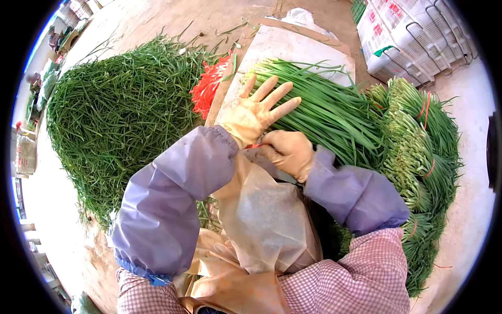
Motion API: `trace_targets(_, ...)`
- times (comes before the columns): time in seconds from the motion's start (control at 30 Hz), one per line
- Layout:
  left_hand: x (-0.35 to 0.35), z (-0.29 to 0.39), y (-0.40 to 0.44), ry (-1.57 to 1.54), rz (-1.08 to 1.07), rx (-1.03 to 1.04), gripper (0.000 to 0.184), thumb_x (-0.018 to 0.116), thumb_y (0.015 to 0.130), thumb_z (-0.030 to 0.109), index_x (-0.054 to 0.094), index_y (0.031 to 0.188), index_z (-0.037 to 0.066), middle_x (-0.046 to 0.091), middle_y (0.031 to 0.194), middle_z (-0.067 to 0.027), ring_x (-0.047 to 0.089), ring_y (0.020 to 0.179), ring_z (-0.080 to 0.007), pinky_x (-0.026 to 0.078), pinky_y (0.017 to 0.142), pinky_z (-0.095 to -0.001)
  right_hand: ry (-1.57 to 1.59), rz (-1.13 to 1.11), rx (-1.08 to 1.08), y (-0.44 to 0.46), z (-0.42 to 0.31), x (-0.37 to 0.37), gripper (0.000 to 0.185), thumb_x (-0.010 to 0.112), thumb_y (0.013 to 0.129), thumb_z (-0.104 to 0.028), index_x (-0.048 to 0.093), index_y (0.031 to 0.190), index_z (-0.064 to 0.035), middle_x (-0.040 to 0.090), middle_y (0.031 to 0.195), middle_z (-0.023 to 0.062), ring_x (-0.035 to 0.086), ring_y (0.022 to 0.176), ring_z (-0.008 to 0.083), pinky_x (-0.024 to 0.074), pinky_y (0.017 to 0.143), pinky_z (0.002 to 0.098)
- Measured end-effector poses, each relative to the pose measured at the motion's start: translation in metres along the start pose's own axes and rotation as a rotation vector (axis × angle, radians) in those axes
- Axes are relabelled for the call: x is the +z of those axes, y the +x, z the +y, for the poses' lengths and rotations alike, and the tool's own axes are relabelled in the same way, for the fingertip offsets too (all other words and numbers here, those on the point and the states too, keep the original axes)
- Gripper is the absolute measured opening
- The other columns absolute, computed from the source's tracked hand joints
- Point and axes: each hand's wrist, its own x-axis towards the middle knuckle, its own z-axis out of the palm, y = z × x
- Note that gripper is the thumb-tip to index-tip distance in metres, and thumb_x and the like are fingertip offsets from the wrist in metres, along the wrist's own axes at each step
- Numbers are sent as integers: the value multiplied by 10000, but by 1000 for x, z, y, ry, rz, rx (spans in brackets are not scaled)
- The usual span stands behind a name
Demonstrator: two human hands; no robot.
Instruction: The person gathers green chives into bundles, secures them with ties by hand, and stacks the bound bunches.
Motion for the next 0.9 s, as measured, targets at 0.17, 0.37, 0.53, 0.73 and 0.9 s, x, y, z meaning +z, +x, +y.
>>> trace_targets(0.17,8,6,-5,-126,81,-34,720,626,758,118,418,1441,208,350,1515,-113,314,1403,-352,226,1107,-617,661,348,620,-4,-24,-20,54,643,903,-83,648,922,-33,608,675,-1,473,515,37,372,467,190)
trace_targets(0.37,-16,10,-12,-473,78,-166,575,655,752,153,574,1320,178,413,1475,-124,320,1390,-384,149,1130,-620,402,283,572,10,-13,-38,98,658,891,-85,659,944,-3,644,713,21,555,608,74,464,563,247)
trace_targets(0.53,8,28,-11,-404,272,-272,393,737,736,245,707,1121,176,476,1439,-76,384,1364,-345,136,1123,-630,26,-56,376,23,-18,-68,139,659,864,-124,674,978,-45,674,780,136,644,670,230,507,646,320)
trace_targets(0.73,19,35,-16,-380,335,-291,402,723,733,194,708,1131,251,534,1383,-102,453,1315,-351,132,1126,-600,123,37,442,120,57,-121,331,567,958,-353,673,971,-39,656,804,53,605,781,172,488,722,338)
trace_targets(0.9,24,35,-20,-372,356,-285,426,724,726,191,703,1144,268,531,1391,-99,458,1314,-342,123,1135,-583,-750,-279,498,137,149,-102,465,368,999,-438,663,1132,-104,676,1094,136,607,1090,319,390,997,486)
